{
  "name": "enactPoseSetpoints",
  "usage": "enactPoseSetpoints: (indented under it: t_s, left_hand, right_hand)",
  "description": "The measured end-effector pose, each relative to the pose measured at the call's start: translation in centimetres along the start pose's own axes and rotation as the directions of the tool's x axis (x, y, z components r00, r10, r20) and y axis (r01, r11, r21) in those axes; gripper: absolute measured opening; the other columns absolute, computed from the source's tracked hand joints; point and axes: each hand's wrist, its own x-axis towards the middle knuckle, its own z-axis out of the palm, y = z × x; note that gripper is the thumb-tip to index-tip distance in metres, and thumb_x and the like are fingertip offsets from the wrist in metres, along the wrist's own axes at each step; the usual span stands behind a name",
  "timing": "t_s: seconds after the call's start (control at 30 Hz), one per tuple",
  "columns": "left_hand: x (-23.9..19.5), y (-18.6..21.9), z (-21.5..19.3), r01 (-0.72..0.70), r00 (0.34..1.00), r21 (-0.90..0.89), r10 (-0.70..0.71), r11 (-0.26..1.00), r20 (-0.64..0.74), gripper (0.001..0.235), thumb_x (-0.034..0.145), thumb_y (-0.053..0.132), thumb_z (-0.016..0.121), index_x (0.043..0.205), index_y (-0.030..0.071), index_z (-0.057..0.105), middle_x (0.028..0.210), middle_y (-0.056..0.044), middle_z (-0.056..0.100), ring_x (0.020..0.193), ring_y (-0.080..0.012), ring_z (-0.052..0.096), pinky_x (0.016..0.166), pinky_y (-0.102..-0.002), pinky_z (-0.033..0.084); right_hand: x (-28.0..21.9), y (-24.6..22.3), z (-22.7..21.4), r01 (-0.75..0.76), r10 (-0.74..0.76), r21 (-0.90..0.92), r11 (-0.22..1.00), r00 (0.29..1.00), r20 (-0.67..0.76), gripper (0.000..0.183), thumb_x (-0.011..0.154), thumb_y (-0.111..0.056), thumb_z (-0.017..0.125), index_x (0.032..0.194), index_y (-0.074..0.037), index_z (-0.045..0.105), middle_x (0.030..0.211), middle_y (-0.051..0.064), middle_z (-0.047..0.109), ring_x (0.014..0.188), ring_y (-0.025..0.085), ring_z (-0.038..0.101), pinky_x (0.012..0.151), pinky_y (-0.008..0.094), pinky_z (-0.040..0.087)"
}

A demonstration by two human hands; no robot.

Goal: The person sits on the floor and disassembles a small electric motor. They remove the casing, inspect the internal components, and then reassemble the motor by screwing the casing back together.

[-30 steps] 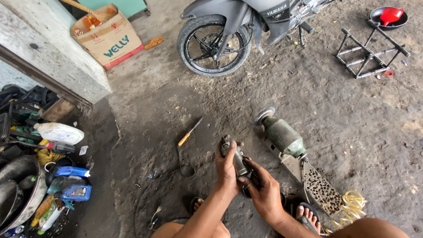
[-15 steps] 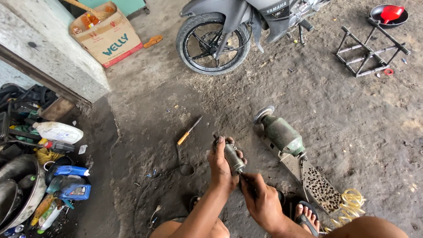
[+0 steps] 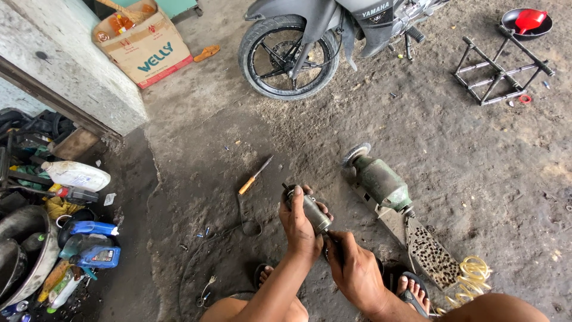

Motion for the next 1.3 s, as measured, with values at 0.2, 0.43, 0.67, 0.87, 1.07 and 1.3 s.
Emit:
enactPoseSetpoints:
  t_s: [0.2,0.43,0.67,0.87,1.07,1.3]
  left_hand:
    - [-0.1,-0.3,0.0,-0.047,0.997,0.033,0.045,0.998,0.057,0.023,0.099,0.028,0.062,0.106,0.008,0.055,0.074,-0.008,0.059,0.054,-0.0172,0.061,0.045,-0.032,0.052]
    - [0.5,-0.4,-0.5,-0.008,1.0,-0.002,0.008,1.0,-0.009,0.022,0.1,0.029,0.06,0.106,0.008,0.054,0.073,-0.009,0.059,0.054,-0.0179,0.06,0.046,-0.032,0.051]
    - [1.4,0.2,-1.1,-0.013,0.993,-0.08,0.004,0.997,-0.115,0.024,0.097,0.032,0.065,0.101,0.01,0.058,0.071,-0.006,0.058,0.057,-0.0167,0.059,0.049,-0.033,0.05]
    - [1.4,0.0,-1.3,0.004,0.993,-0.095,-0.016,0.995,-0.12,0.024,0.096,0.032,0.066,0.101,0.01,0.057,0.077,-0.006,0.058,0.059,-0.0175,0.06,0.049,-0.034,0.05]
    - [1.8,-0.1,-1.5,0.023,0.989,-0.127,-0.041,0.992,-0.143,0.023,0.097,0.031,0.066,0.1,0.009,0.058,0.076,-0.005,0.059,0.058,-0.0169,0.06,0.048,-0.032,0.051]
    - [1.6,0.1,-1.3,0.003,0.991,-0.114,-0.018,0.993,-0.135,0.024,0.096,0.032,0.066,0.1,0.01,0.059,0.075,-0.005,0.059,0.056,-0.0167,0.059,0.046,-0.033,0.05]
  right_hand:
    - [0.6,-0.4,-0.4,-0.122,0.12,0.028,0.992,0.99,0.074,0.027,0.089,-0.017,0.069,0.111,-0.009,0.056,0.069,0.01,0.078,0.051,0.026,0.077,0.046,0.042,0.057]
    - [0.7,-0.9,-1.1,-0.098,0.097,0.009,0.995,0.991,0.095,0.035,0.086,-0.018,0.072,0.117,-0.012,0.058,0.083,0.007,0.08,0.063,0.025,0.079,0.054,0.04,0.059]
    - [0.6,-1.7,-1.7,0.077,-0.065,0.167,0.983,0.995,-0.075,0.036,0.075,-0.003,0.079,0.11,-0.008,0.072,0.097,0.001,0.081,0.071,0.01,0.077,0.062,0.023,0.063]
    - [0.8,-1.3,-1.6,0.03,-0.018,0.101,0.994,0.993,-0.117,0.027,0.077,-0.007,0.08,0.103,-0.008,0.074,0.08,-0.001,0.08,0.055,0.006,0.069,0.049,0.022,0.056]
    - [0.5,-1.2,-1.6,0.015,-0.004,0.09,0.996,0.992,-0.125,0.026,0.077,-0.006,0.079,0.103,-0.007,0.074,0.075,0.0,0.079,0.052,0.007,0.066,0.047,0.023,0.054]
    - [0.9,-1.7,-1.8,0.019,-0.003,0.105,0.994,0.989,-0.146,0.021,0.079,-0.004,0.077,0.1,-0.007,0.075,0.072,0.0,0.077,0.049,0.008,0.06,0.046,0.024,0.051]
